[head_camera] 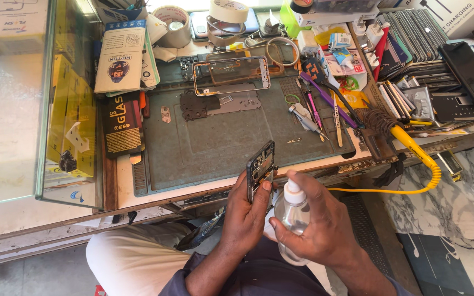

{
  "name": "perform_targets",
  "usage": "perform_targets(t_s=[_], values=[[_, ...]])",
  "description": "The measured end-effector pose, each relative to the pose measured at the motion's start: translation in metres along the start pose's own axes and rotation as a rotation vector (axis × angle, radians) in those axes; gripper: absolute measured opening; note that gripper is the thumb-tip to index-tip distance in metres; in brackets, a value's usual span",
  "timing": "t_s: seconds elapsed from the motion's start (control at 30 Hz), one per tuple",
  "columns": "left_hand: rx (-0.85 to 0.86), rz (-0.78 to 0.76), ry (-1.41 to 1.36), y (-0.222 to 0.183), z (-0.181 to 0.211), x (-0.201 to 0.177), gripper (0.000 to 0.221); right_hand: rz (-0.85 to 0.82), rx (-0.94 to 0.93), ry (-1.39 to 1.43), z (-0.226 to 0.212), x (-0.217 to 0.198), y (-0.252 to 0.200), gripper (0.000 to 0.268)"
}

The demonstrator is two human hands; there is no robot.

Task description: The person disassembles a smartphone on a cluttered workbench. They use a screwdriver to remove screws, a plastic pry tool to separate the screen, and tweezers to handle internal components. The person also applies a liquid from a bottle to the device's interior.

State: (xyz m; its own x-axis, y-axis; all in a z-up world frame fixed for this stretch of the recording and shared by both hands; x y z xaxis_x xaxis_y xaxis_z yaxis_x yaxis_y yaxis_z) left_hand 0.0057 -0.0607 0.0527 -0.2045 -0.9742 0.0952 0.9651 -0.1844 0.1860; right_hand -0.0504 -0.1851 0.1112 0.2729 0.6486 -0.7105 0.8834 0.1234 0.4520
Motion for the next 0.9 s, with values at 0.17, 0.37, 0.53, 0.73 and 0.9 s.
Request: perform_targets(t_s=[0.17, 0.37, 0.53, 0.73, 0.9], values=[[-0.048, -0.026, -0.023, 0.001, -0.008, 0.003, 0.031, 0.043, -0.012, -0.089, 0.001, -0.008, 0.002, 0.102], [-0.067, -0.025, -0.022, 0.001, -0.008, 0.003, 0.031, 0.038, 0.037, -0.090, 0.008, -0.011, 0.004, 0.100], [-0.054, -0.022, -0.018, 0.001, -0.006, 0.002, 0.031, 0.038, 0.017, -0.102, 0.005, -0.011, 0.004, 0.099], [-0.058, -0.013, 0.011, 0.002, -0.005, 0.001, 0.030, 0.050, -0.018, -0.146, 0.001, -0.014, 0.005, 0.098], [-0.075, -0.016, 0.006, 0.002, -0.006, 0.002, 0.031, 0.051, -0.043, -0.134, -0.003, -0.013, 0.004, 0.095]])
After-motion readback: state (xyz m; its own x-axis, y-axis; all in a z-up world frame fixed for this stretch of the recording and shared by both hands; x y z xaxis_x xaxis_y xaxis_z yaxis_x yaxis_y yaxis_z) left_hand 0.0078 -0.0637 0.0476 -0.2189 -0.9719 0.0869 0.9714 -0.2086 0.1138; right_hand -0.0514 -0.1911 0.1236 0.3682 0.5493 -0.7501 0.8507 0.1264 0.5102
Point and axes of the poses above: each hand's wrist, its own y-axis towards the middle knuckle, its own x-axis out of the palm, z = x × y, the point moved 10 cm from there along y, towards the middle knuckle, and after that the axes turned 3 degrees about z, right-handed, at the moved point
